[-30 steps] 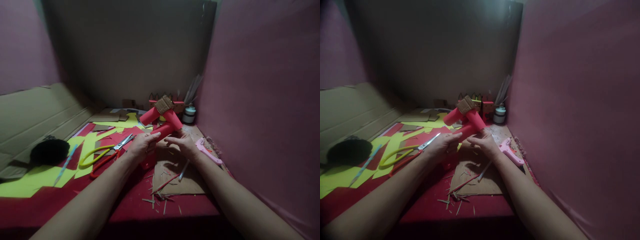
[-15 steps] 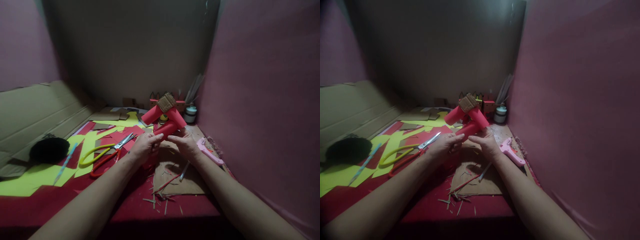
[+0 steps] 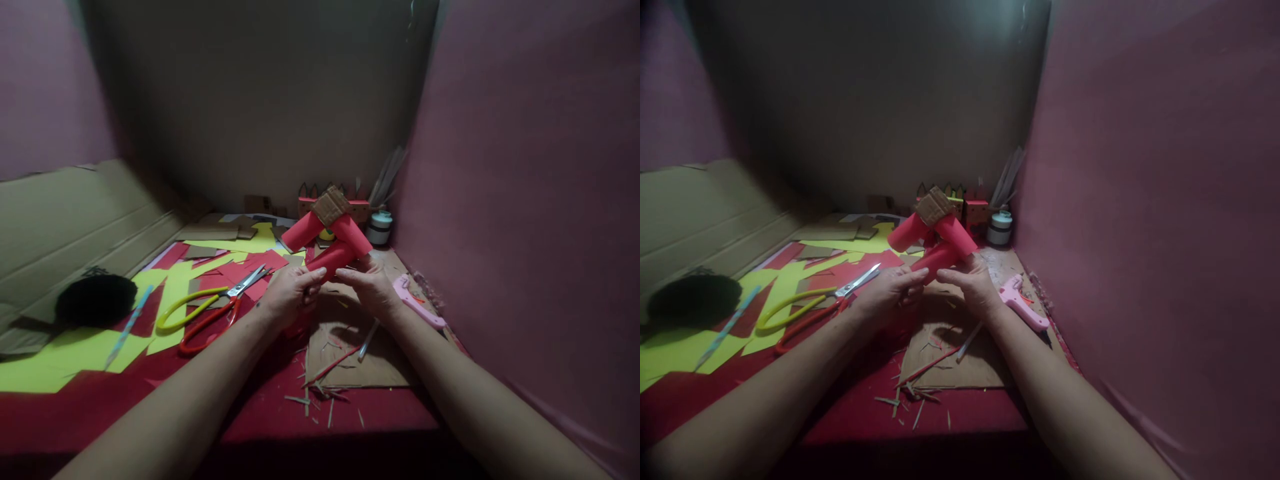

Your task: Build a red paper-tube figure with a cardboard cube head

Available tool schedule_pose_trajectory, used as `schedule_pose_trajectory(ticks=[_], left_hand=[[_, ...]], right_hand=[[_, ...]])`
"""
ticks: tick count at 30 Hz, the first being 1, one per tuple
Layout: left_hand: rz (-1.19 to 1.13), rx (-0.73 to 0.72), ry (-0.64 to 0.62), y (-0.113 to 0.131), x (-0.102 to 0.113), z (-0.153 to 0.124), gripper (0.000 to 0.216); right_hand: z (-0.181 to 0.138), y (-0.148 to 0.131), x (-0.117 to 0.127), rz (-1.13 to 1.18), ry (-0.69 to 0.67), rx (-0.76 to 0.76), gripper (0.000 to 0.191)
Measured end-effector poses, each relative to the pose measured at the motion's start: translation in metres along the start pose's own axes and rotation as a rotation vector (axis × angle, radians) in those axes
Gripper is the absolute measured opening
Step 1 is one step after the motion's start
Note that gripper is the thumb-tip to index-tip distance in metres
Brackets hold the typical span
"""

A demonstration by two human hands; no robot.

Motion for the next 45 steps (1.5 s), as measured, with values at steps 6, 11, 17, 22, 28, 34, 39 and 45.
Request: schedule_pose_trajectory(ticks=[6,11,17,22,28,34,39,45], left_hand=[[-0.006,0.014,0.001,0.000,-0.001,-0.001,0.043],[-0.015,0.016,-0.002,0.000,-0.002,-0.001,0.044],[-0.039,0.025,-0.020,0.001,-0.004,-0.003,0.044],[-0.073,0.032,-0.018,-0.001,-0.008,-0.006,0.040],[-0.113,0.063,-0.024,-0.008,-0.010,-0.010,0.029],[-0.138,0.082,-0.033,-0.005,-0.014,-0.010,0.023],[-0.150,0.084,-0.031,-0.006,-0.016,-0.009,0.022],[-0.143,0.088,-0.054,-0.005,-0.018,-0.011,0.021]], right_hand=[[0.001,0.001,0.003,0.008,-0.008,0.009,0.038],[0.002,0.002,0.003,0.004,-0.007,0.017,0.044],[-0.002,-0.003,-0.005,0.125,-0.035,0.023,0.047],[-0.004,-0.005,-0.008,0.181,-0.003,0.001,0.048],[-0.003,-0.002,-0.006,0.255,0.074,0.002,0.051],[-0.002,0.000,-0.005,0.271,0.102,-0.037,0.057],[-0.001,0.001,-0.002,0.254,0.114,-0.062,0.053],[0.003,0.000,0.003,0.237,0.141,-0.058,0.048]])
Point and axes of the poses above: each hand's wrist, its own z-axis towards the middle knuckle, its own x-axis out of the back of the hand, y = z × x, the point moved 1 cm from there along z, towards the middle knuckle, and after that the axes turned 4 degrees about y, right-handed, at the moved point
